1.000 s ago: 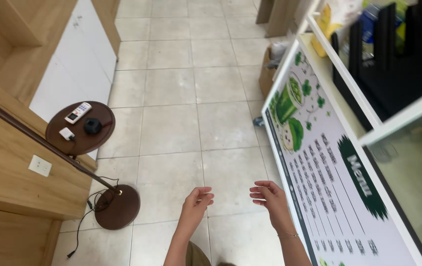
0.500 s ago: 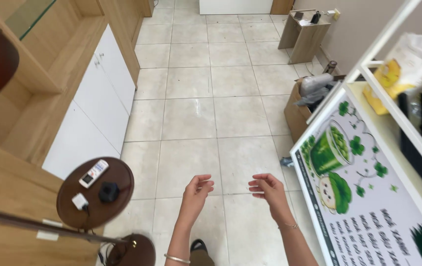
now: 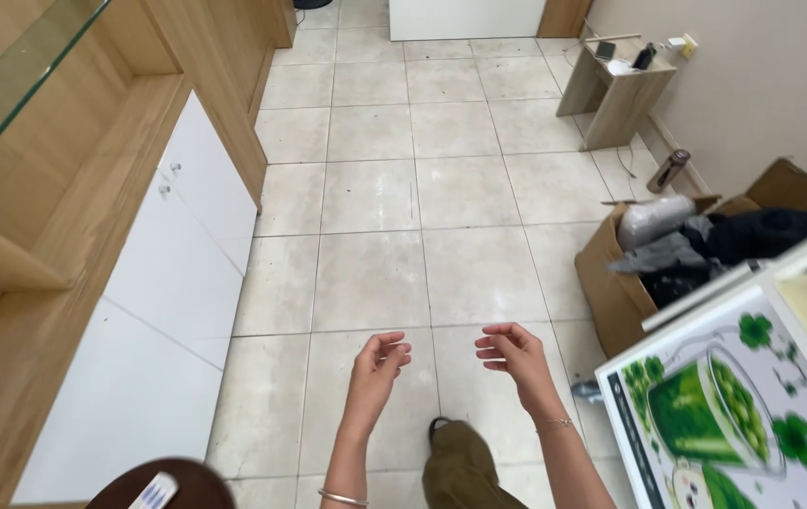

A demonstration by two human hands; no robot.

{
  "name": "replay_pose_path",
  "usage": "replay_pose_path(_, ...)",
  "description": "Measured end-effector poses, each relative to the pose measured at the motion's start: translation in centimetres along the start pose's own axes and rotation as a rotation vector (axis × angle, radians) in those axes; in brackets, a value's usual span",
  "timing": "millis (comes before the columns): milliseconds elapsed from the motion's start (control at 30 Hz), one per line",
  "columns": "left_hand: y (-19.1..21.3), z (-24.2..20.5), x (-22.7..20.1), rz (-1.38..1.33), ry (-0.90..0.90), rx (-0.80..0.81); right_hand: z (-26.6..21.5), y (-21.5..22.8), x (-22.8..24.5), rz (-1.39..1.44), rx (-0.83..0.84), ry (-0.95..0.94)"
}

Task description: Moving small white and brown boxes from a shelf and stacking them on the floor near an entrance.

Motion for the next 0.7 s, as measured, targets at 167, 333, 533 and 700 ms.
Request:
replay_pose_path(167, -1.7, 12.1, -4.0, 0.000, 0.019, -0.049, 13.3, -1.2, 6.7, -0.017, 0.075, 0.020)
replay_pose_path(333, -2.1, 23.5, -7.3, -0.027, 0.034, -0.116, 25.1, -3.0, 13.3, -0.023, 0.105, 0.034)
replay_pose_path(533, -0.6, 37.3, -8.9, -0.078, 0.055, -0.145, 38.0, -6.8, 17.4, -0.036, 0.095, 0.001)
replay_pose_path(700, 1.0, 52.3, -12.5, -0.099, 0.062, -0.112, 50.6, -11.5, 22.4, -0.063, 0.075, 0.018)
Point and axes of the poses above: each hand's wrist, its own z-axis towards the middle knuckle, its own y-axis out of the back of the hand, x = y × z, the point moved 10 cm from there along z, towards the middle knuckle, and after that the axes turned 5 degrees about -y, right-handed, at the moved point
